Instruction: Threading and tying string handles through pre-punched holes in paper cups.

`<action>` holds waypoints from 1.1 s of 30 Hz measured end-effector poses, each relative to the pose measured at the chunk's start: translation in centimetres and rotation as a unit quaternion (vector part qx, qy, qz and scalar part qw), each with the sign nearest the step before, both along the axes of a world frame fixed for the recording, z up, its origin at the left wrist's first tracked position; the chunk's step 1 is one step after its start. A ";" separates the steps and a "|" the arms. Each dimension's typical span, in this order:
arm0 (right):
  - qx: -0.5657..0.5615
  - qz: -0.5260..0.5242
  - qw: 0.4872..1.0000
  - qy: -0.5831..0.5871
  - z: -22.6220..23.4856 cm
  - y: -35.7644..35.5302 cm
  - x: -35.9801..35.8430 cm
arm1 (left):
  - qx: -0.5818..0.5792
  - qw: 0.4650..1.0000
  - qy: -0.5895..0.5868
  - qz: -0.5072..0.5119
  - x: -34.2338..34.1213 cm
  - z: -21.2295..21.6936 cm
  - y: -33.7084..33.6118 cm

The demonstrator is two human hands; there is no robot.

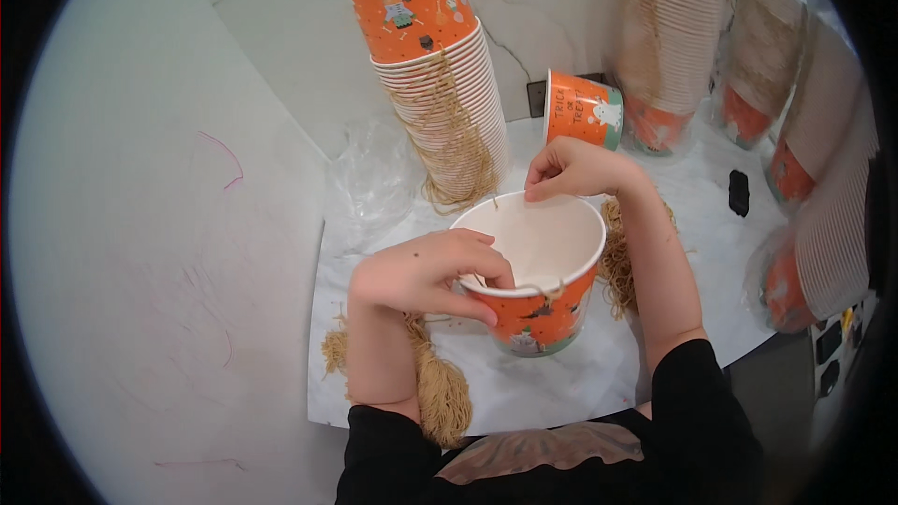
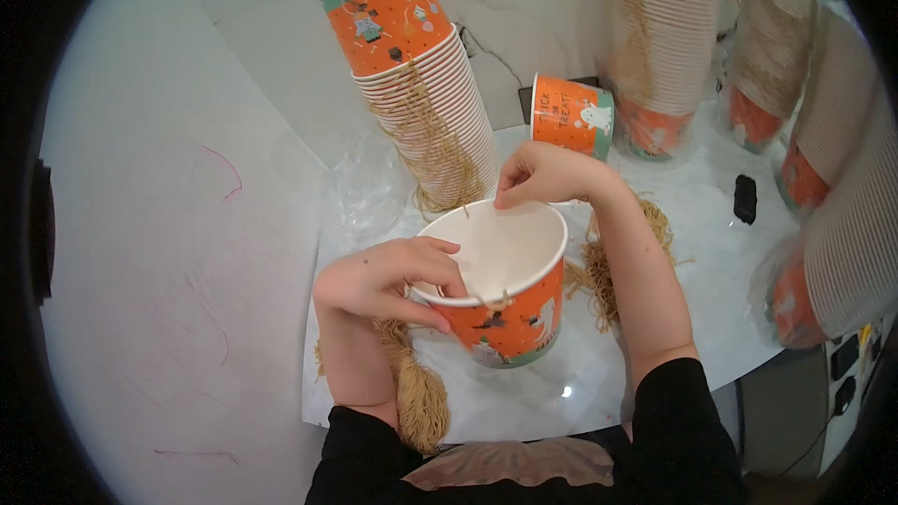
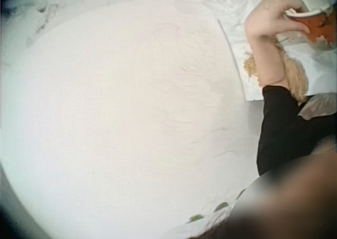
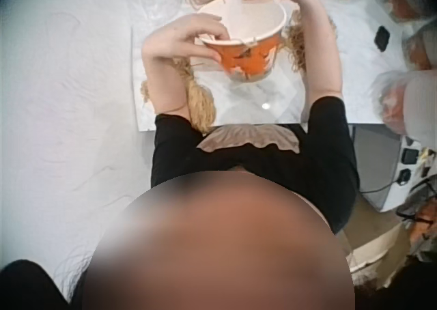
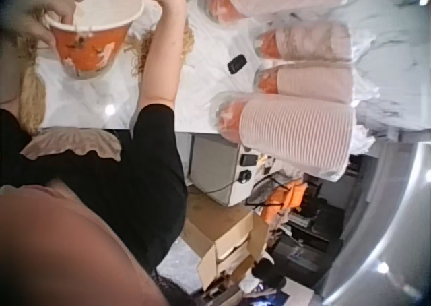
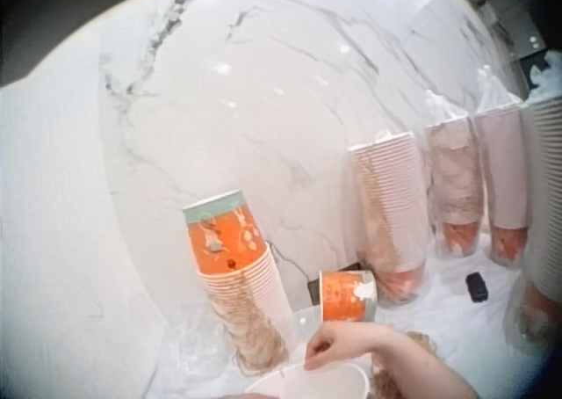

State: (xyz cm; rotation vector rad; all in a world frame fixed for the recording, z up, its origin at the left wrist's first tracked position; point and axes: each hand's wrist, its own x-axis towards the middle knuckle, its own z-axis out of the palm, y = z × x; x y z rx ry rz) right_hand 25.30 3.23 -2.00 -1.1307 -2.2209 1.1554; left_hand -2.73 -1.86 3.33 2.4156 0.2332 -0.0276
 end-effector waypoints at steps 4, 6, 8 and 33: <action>-0.086 -0.141 0.977 0.134 0.5 0.1 0.3 | -0.190 0.957 -0.181 0.126 -1.2 -0.3 -0.2; -0.082 -0.191 0.941 0.267 0.8 0.0 -0.8 | -0.248 0.918 -0.231 0.203 -2.9 -0.1 -0.2; -0.033 -0.212 0.920 0.327 0.4 1.1 -0.9 | -0.305 0.826 -0.394 0.264 -4.0 -0.9 0.4; 0.600 -0.106 0.770 0.189 22.1 3.7 -13.2 | -0.560 0.414 -0.665 0.272 -4.3 -0.3 3.3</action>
